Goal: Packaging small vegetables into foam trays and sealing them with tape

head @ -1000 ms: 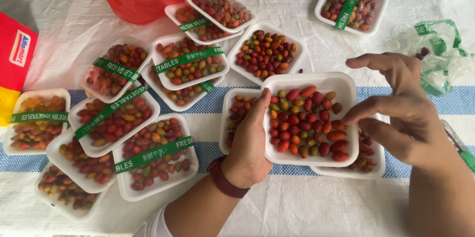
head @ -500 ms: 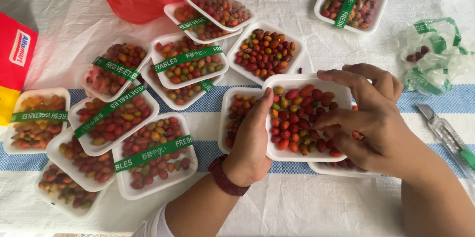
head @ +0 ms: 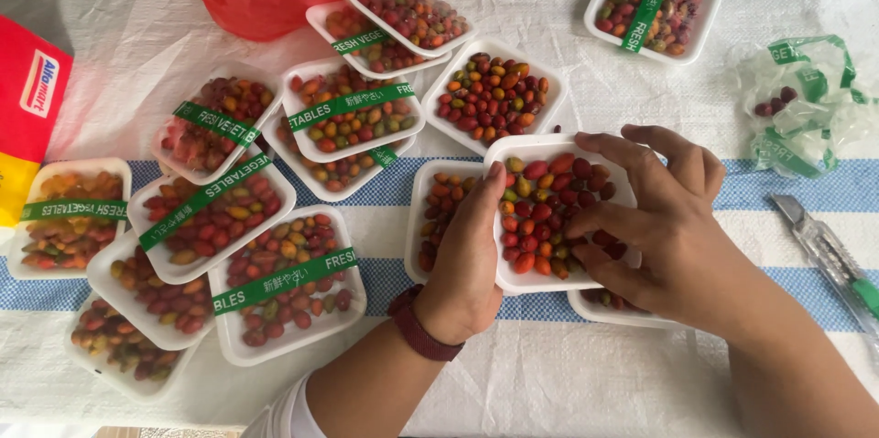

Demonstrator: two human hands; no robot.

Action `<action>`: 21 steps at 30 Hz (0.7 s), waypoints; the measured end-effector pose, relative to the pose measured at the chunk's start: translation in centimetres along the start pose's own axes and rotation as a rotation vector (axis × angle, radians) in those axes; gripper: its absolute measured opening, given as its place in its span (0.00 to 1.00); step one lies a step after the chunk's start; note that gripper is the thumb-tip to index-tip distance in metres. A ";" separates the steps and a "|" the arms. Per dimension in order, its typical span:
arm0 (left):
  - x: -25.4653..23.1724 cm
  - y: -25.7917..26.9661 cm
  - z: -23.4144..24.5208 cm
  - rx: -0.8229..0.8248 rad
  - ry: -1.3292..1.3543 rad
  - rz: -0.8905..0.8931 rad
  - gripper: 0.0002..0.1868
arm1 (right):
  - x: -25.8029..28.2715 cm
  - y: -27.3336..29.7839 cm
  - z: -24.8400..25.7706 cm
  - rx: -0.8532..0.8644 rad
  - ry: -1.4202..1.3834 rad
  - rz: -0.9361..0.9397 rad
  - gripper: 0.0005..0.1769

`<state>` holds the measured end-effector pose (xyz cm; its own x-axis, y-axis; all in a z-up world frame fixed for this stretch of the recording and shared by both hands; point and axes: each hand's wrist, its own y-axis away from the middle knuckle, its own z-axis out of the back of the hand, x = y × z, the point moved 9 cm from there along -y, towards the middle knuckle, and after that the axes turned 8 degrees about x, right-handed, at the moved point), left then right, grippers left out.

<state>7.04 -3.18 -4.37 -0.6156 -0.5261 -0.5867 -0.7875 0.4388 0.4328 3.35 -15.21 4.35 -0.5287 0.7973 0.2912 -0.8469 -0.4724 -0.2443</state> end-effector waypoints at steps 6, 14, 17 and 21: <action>-0.8 0.4 -0.1 -0.029 -0.008 -0.002 0.32 | -2.9 1.6 2.4 -0.199 -0.473 -0.070 0.07; -0.6 0.8 -0.5 -0.029 0.008 0.050 0.33 | -6.1 3.5 2.4 -0.434 -0.892 -0.213 0.15; -0.1 0.5 -0.7 0.022 0.028 0.055 0.33 | -5.5 3.0 2.5 -0.395 -0.901 -0.111 0.15; -0.5 0.9 -0.3 -0.096 0.023 0.085 0.32 | -5.1 2.8 2.1 -0.338 -0.962 -0.039 0.12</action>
<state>6.61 -2.75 -3.45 -0.6797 -0.5073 -0.5297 -0.7312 0.4116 0.5440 3.56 -21.36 4.11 -0.4493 0.0997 0.8878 -0.8827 -0.2029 -0.4239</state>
